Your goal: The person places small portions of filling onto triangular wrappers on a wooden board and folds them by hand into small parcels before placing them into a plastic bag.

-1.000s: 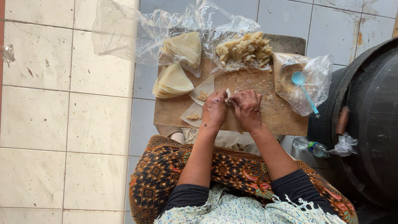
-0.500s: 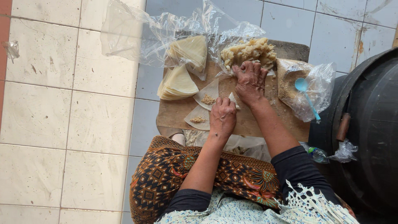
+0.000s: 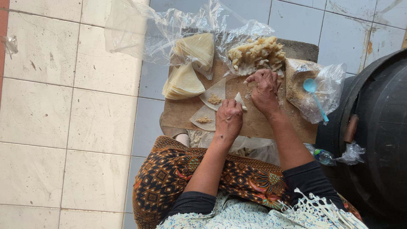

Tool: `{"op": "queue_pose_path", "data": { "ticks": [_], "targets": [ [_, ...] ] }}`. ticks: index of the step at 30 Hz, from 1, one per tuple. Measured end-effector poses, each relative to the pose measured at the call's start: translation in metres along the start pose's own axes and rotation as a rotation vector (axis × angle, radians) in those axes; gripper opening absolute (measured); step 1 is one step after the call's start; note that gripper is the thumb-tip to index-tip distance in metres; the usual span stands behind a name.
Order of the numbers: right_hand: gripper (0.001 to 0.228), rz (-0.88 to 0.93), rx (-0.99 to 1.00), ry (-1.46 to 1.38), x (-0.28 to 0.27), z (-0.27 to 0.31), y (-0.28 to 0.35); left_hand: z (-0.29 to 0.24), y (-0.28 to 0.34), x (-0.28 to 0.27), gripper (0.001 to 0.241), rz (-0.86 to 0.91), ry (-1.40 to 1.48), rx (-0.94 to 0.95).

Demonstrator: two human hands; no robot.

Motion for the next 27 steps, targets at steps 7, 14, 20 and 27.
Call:
{"op": "queue_pose_path", "data": {
  "ticks": [7,14,20,27],
  "targets": [
    [0.047,0.024,-0.217,0.124,-0.018,0.041,0.051,0.002,0.003,0.000,0.005,0.009,-0.001,-0.011],
    [0.045,0.027,-0.337,0.522,-0.021,0.046,0.049,0.003,0.001,-0.003,0.006,-0.006,0.034,-0.014],
    [0.053,0.015,-0.390,0.412,-0.022,0.045,0.047,0.002,0.004,-0.004,0.008,-0.015,0.023,-0.019],
    [0.043,0.070,-0.313,0.239,-0.027,0.027,0.062,0.011,0.000,-0.002,0.013,0.025,0.060,-0.069]
  ]
}}
Point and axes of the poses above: each hand's wrist, its own y-axis away from the middle knuckle, its own x-axis out of the palm, z = x × y, the point moved 5 cm from there along -y, towards the middle knuckle, and after that the axes turned 9 degrees about y, right-handed, at the moved point
